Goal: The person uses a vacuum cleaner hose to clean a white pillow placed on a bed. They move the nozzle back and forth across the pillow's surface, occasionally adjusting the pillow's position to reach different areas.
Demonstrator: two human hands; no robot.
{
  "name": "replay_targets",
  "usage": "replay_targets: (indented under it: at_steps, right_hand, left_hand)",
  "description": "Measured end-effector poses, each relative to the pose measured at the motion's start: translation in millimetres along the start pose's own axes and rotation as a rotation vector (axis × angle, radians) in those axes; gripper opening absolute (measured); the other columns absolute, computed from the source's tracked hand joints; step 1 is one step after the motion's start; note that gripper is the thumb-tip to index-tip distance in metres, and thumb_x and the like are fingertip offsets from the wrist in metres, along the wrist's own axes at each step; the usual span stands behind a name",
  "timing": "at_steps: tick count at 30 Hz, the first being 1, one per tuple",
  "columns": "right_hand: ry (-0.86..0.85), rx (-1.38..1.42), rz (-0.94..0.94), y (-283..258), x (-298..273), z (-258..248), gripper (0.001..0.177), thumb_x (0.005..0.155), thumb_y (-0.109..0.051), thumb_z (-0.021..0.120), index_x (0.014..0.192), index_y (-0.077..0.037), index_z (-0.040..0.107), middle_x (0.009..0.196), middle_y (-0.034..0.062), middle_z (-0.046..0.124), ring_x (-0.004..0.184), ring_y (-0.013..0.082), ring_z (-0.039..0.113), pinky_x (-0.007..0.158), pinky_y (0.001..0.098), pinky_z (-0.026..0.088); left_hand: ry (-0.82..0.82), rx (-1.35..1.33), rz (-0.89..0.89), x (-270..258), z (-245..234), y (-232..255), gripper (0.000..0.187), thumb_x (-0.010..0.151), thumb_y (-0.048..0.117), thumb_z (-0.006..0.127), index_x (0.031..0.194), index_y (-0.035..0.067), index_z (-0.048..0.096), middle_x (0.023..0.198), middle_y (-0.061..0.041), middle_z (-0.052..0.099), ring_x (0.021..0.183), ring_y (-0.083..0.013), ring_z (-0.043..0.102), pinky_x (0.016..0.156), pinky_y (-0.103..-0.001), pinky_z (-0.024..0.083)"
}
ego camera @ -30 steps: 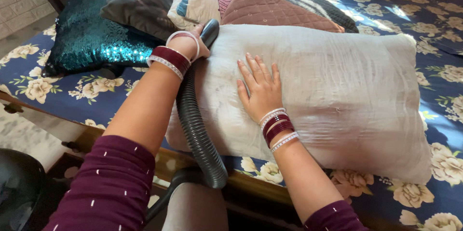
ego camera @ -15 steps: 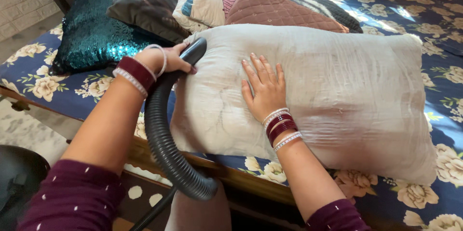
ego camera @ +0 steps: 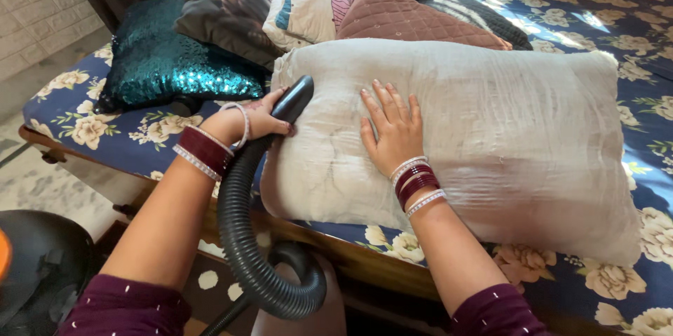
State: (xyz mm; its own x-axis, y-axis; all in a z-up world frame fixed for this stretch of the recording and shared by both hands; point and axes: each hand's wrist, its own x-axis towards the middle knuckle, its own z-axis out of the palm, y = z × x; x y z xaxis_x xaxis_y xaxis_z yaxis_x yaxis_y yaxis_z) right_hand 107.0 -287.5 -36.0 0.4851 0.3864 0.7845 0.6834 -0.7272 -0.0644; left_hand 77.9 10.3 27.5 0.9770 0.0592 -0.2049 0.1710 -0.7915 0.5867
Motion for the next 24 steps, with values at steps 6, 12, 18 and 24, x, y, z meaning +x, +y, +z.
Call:
replay_targets:
  at_steps: [6,12,18,24]
  right_hand:
    - [-0.006,-0.001,0.002,0.2,-0.9,0.2,0.049,0.101,-0.031,0.054,0.149,-0.019,0.055,0.16,0.0068,0.046,0.148,0.0261,0.039,0.122,0.0563,0.022]
    - [-0.001,-0.002,-0.004,-0.2,-1.6,-0.5,0.05,0.101,-0.031,0.054,0.149,-0.018,0.055,0.16,0.0075,0.046,0.148,0.0263,0.04,0.122,0.0566,0.022]
    - [0.004,-0.004,-0.01,-0.5,-2.1,-1.2,0.049,0.101,-0.031,0.054,0.148,-0.018,0.055,0.159,0.007,0.047,0.148,0.0262,0.04,0.123,0.0563,0.022]
    - [0.0,-0.005,-0.007,-0.6,-2.7,-1.1,0.048,0.102,-0.03,0.053,0.148,-0.018,0.056,0.159,0.0072,0.047,0.148,0.0255,0.04,0.122,0.0563,0.022]
  left_hand:
    - [-0.003,-0.072,0.068,-26.1,9.3,-1.4,0.112,0.071,0.029,0.086,0.163,0.023,0.021,0.116,-0.018,0.07,0.073,-0.023,0.07,0.061,-0.037,0.059]
    - [-0.028,-0.123,0.023,-39.5,17.8,-4.1,0.112,0.073,0.023,0.083,0.163,0.025,0.017,0.114,-0.019,0.07,0.068,-0.0244,0.069,0.058,-0.038,0.059]
    - [-0.041,-0.143,0.069,-42.4,24.9,-17.4,0.111,0.073,0.019,0.08,0.163,0.026,0.016,0.115,-0.02,0.069,0.067,-0.025,0.069,0.058,-0.037,0.06]
    - [-0.045,-0.121,0.106,-60.5,29.1,-16.9,0.107,0.076,0.018,0.08,0.161,0.028,0.015,0.118,-0.017,0.065,0.068,-0.0227,0.071,0.059,-0.037,0.062]
